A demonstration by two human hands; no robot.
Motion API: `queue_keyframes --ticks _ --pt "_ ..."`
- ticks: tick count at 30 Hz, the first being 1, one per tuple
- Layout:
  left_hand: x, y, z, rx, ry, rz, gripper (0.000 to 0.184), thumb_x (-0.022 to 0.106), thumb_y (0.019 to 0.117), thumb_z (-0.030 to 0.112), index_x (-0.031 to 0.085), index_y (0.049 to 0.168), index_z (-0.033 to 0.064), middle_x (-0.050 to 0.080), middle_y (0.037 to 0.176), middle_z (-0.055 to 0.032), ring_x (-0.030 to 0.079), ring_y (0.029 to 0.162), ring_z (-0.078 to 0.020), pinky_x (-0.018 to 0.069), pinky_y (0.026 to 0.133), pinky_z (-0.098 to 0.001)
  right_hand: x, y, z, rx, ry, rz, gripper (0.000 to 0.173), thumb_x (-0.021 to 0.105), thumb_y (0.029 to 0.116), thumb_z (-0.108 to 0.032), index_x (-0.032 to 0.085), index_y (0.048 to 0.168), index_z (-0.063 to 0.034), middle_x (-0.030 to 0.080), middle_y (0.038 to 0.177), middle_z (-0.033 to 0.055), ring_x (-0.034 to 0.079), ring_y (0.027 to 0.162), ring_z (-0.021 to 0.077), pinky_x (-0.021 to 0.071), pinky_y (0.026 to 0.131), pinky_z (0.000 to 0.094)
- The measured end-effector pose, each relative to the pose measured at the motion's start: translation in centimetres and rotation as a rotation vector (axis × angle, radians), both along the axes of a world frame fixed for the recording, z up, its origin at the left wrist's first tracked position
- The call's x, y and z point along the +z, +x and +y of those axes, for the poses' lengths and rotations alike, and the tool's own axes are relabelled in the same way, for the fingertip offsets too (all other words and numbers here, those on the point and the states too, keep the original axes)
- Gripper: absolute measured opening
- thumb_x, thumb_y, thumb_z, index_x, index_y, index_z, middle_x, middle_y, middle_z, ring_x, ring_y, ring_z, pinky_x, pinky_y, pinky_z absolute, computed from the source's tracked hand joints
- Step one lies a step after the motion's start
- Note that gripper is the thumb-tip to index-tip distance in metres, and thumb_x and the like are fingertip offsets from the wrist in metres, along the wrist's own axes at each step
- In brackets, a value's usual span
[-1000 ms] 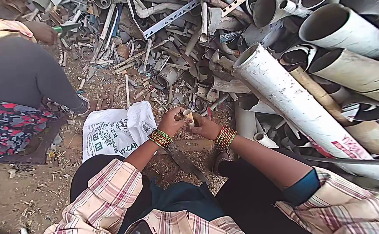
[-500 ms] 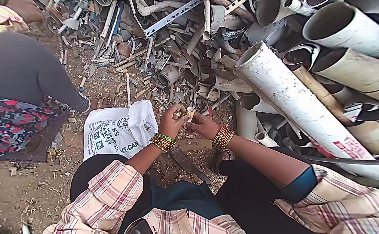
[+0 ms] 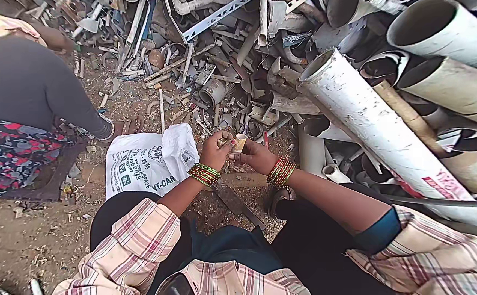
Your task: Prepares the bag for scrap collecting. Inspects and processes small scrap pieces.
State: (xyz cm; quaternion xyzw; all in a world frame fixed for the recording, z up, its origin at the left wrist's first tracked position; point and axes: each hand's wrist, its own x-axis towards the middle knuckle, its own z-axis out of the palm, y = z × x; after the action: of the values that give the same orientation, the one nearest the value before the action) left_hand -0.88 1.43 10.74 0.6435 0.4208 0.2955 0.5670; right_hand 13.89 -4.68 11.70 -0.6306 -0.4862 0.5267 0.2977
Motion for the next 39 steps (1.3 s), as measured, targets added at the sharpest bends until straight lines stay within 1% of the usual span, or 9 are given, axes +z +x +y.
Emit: queue_keyframes --ticks 5,8,14,19,23,28,31,35,39 --pt "0.4 -0.1 0.3 -0.052 -0.078 -0.032 0.008 0.057 0.0996 -0.002 0.06 0.106 -0.0057 0.06 0.094 -0.0072 0.057 0.078 -0.0055 0.0496 0.075 -0.0237 0.6 -0.1 -0.3 -0.021 -0.058 0.165 0.035 0.057 0.1028 -0.002 0.049 0.136 0.0049 0.065 0.111 0.0126 0.068 0.084 0.0085 0.0579 0.079 0.0249" --pt "0.2 -0.1 0.5 -0.07 -0.066 -0.058 0.004 0.058 0.0987 -0.002 0.059 0.102 -0.0037 0.059 0.085 -0.0039 0.056 0.07 -0.0028 0.0497 0.069 -0.0209 1.0 -0.1 -0.4 -0.025 -0.088 0.22 0.033 0.053 0.103 0.002 0.048 0.135 0.0052 0.065 0.111 0.0111 0.068 0.084 0.0075 0.0578 0.078 0.0233" --pt "-0.2 0.1 0.5 -0.049 -0.051 -0.172 0.007 0.058 0.0987 0.0 0.061 0.104 -0.004 0.062 0.089 -0.0012 0.059 0.072 0.0003 0.0522 0.07 -0.0178 1.2 -0.1 -0.5 -0.05 -0.073 0.198 0.031 0.051 0.1053 -0.003 0.048 0.136 0.0027 0.065 0.107 0.0072 0.067 0.08 0.0046 0.0577 0.076 0.0216" --pt "-0.4 0.2 0.2 -0.04 -0.075 -0.191 0.019 0.068 0.0901 -0.005 0.061 0.108 -0.0029 0.063 0.091 -0.0023 0.058 0.069 0.0016 0.0512 0.067 -0.0151 1.0 -0.2 -0.5 -0.056 -0.051 0.174 0.03 0.058 0.1033 -0.005 0.05 0.131 0.0036 0.067 0.103 0.0068 0.067 0.079 0.0039 0.0573 0.075 0.0213" --pt "-0.3 0.1 0.3 0.023 0.003 -0.107 0.011 0.069 0.0913 -0.002 0.067 0.102 -0.0015 0.066 0.094 -0.0017 0.052 0.067 0.0027 0.0456 0.064 -0.0147 0.9 -0.3 -0.5 -0.018 -0.031 0.107 0.034 0.062 0.1013 -0.007 0.051 0.132 0.0044 0.067 0.099 0.007 0.066 0.079 0.0031 0.0565 0.077 0.0211" --pt "-0.4 0.2 0.2 0.036 0.031 -0.08 0.007 0.069 0.0927 0.001 0.067 0.099 -0.0014 0.065 0.093 -0.0008 0.051 0.068 0.0026 0.0441 0.064 -0.0153 0.0 0.0 -0.4 -0.004 0.023 -0.058 0.039 0.069 0.0982 -0.015 0.056 0.129 0.0047 0.069 0.104 0.0134 0.067 0.09 0.0129 0.0544 0.087 0.0323" --pt "-0.5 0.1 0.2 -0.005 -0.007 -0.086 0.008 0.067 0.094 0.0 0.066 0.102 -0.0015 0.065 0.094 -0.0019 0.056 0.07 0.0004 0.0488 0.067 -0.0172 -0.2 0.2 -0.1 0.021 0.016 -0.095 0.044 0.073 0.0963 -0.018 0.057 0.13 0.0041 0.07 0.11 0.0143 0.068 0.098 0.014 0.053 0.094 0.0339" --pt "-0.5 -0.1 0.6 -0.108 0.06 -0.063 0.005 0.061 0.0955 -0.001 0.064 0.099 -0.0034 0.063 0.094 -0.0026 0.057 0.08 0.0001 0.0483 0.076 -0.0195 0.1 0.1 -0.4 0.052 0.032 -0.103 0.04 0.073 0.0961 -0.017 0.06 0.127 0.0048 0.07 0.107 0.0149 0.068 0.096 0.0157 0.0534 0.092 0.0356" --pt "-0.2 -0.1 0.4 -0.148 0.048 -0.041 0.007 0.058 0.0972 -0.002 0.063 0.1 -0.0059 0.063 0.096 -0.0062 0.058 0.088 -0.0039 0.0492 0.084 -0.0245 0.6 -0.1 -0.7 0.026 -0.014 -0.023 0.04 0.072 0.0946 -0.008 0.057 0.13 0.0038 0.069 0.108 0.012 0.066 0.094 0.0094 0.0532 0.089 0.0288"
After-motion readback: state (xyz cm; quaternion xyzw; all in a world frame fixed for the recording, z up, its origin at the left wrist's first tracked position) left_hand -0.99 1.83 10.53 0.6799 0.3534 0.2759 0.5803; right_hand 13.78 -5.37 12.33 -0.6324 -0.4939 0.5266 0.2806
